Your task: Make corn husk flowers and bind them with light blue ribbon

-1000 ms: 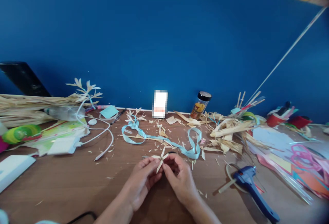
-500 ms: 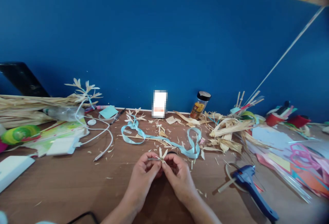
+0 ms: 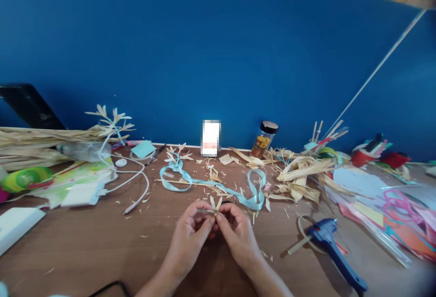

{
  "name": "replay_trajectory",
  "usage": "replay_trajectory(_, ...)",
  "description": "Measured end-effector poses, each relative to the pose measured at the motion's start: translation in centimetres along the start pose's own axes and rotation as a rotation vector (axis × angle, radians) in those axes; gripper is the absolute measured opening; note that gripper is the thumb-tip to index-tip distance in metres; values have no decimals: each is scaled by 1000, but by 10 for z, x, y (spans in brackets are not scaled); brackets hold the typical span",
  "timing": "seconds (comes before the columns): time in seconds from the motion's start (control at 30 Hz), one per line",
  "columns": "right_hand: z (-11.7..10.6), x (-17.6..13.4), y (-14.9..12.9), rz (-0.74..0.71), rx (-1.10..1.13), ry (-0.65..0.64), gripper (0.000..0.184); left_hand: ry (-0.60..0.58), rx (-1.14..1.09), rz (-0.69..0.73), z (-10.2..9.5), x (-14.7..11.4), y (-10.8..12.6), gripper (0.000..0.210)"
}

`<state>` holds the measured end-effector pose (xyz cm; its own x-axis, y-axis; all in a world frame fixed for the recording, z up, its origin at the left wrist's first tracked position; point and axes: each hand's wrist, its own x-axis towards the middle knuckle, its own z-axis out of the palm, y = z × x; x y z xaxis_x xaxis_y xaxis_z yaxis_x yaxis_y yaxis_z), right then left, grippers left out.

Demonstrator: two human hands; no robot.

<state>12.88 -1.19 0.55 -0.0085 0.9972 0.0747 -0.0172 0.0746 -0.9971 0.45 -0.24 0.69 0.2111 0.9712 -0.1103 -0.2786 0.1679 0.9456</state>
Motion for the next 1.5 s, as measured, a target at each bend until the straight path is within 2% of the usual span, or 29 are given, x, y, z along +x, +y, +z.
replay_trajectory(0.27,0,0,-2,-24,-57,40,12,41,32,-11,3,-1,3,15)
replay_trajectory(0.43,-1,0,-3,-12,-28,40,10,20,-49,-31,6,-2,6,18)
replay_trajectory(0.8,1,0,1,-25,-42,44,9,45,-203,-141,0,3,-6,16)
replay_trajectory(1.03,2,1,-2,-26,-74,51,10,89,-197,-178,-1,5,-7,24)
replay_trajectory(1.17,2,2,1,-13,3,40,12,97,-169,-167,-3,5,-8,29)
replay_trajectory(1.33,0,3,7,-36,37,68,12,123,-178,-188,-1,5,-3,21)
replay_trajectory(1.5,-1,3,5,-62,6,70,5,82,-190,-212,0,4,0,16)
